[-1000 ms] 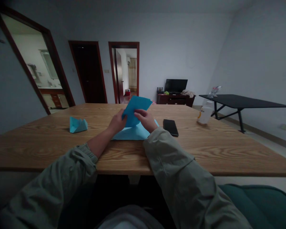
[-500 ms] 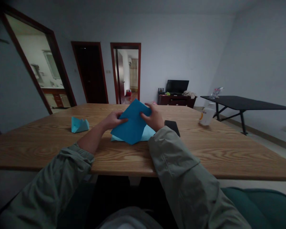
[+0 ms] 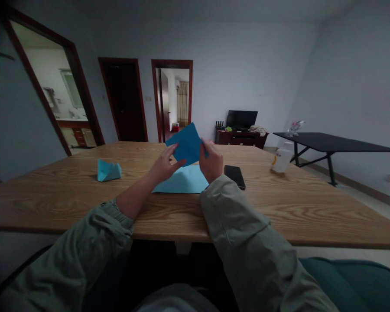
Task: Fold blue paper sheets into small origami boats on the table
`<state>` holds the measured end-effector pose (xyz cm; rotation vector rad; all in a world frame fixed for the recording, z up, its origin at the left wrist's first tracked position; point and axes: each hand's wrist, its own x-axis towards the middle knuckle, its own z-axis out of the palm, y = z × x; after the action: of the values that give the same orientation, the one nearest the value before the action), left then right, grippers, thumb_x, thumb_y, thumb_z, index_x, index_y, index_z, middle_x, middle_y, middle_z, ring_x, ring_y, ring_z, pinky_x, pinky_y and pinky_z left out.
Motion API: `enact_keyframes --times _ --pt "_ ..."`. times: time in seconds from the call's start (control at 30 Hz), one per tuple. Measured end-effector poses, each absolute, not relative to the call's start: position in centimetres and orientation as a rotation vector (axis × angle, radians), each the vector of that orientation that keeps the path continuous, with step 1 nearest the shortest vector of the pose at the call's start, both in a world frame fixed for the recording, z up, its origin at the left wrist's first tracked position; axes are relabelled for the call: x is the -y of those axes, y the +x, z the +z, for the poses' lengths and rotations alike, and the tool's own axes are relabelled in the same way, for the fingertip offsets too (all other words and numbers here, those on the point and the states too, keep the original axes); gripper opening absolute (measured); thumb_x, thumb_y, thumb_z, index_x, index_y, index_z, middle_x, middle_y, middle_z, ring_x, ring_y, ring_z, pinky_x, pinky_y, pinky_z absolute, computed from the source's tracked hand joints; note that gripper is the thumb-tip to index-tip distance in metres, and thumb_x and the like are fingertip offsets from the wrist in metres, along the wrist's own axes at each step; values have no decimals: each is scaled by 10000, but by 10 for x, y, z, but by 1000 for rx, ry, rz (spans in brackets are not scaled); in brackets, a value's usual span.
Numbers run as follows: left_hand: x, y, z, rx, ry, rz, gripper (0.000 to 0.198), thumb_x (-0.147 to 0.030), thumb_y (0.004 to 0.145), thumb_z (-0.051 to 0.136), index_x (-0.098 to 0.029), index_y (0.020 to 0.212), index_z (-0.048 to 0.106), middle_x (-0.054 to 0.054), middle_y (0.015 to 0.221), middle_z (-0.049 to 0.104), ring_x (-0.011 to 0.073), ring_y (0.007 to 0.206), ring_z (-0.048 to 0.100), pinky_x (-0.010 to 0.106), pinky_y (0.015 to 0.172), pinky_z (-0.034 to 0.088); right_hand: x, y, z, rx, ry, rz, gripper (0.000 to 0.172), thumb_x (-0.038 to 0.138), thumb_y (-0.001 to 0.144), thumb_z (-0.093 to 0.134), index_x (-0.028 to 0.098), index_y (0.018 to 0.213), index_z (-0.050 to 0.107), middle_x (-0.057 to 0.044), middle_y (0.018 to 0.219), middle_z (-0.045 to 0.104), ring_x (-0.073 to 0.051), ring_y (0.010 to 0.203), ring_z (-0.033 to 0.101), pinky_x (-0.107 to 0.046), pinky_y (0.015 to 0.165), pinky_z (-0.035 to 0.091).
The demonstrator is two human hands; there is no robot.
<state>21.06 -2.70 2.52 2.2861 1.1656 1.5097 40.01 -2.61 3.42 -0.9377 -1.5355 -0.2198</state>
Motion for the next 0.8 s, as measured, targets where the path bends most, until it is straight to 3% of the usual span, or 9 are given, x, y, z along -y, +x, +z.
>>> enact_keyframes --times 0.1,0.17,0.3,0.37,0.53,0.63,0.73,0.8 --pt "29 225 24 -805 1889 1510 638 -486 841 607 -206 1382 417 120 1281 585 246 1082 603 390 916 491 38 379 25 1789 -841 -146 370 334 955 441 230 1255 631 -69 1243 657 -239 1159 606 -366 999 471" --pt "26 227 23 -720 1690 1602 513 -460 827 628 -194 1253 524 75 1094 666 209 964 634 357 891 491 45 366 19 1968 -740 -121 344 324 935 472 224 1205 661 -75 1241 658 -232 1162 607 -356 1001 479" --pt "14 215 22 -759 1512 1713 219 -305 747 687 -154 902 651 28 831 685 186 812 638 331 839 496 53 356 15 2183 -554 -147 285 312 892 534 209 1097 703 -89 1211 672 -255 1234 555 -423 1065 433" --pt "7 206 24 -738 1440 1709 193 -285 730 690 -149 864 668 40 840 703 204 813 650 347 820 508 52 361 19 2126 -559 -169 255 307 885 544 219 1061 706 -86 1195 677 -261 1231 552 -452 1077 413" --pt "-3 178 27 -665 1171 1661 356 -248 696 716 -159 1039 680 76 1000 731 251 903 680 412 854 525 25 395 22 1647 -797 -87 357 377 867 541 216 1174 623 -115 1337 566 -288 1289 462 -494 1088 357" --pt "-7 162 22 -692 1098 1602 356 -207 689 704 -145 1039 684 88 989 738 249 921 687 411 866 534 1 415 13 1402 -1027 397 501 433 824 530 201 1268 518 -139 1335 551 -283 1218 523 -475 1003 436" --pt "-9 154 14 -729 1083 1534 361 -192 686 708 -139 1042 687 91 958 745 247 924 693 403 864 545 -12 423 1 1262 -1139 1114 509 520 838 466 238 1262 474 -123 1269 608 -262 1095 608 -459 914 491" --pt "-8 155 11 -742 1104 1464 370 -191 683 717 -138 1049 690 91 944 748 249 909 697 405 851 554 -12 422 -5 1246 -1076 1357 471 538 847 469 265 1231 475 -96 1264 623 -238 1082 617 -432 919 487"
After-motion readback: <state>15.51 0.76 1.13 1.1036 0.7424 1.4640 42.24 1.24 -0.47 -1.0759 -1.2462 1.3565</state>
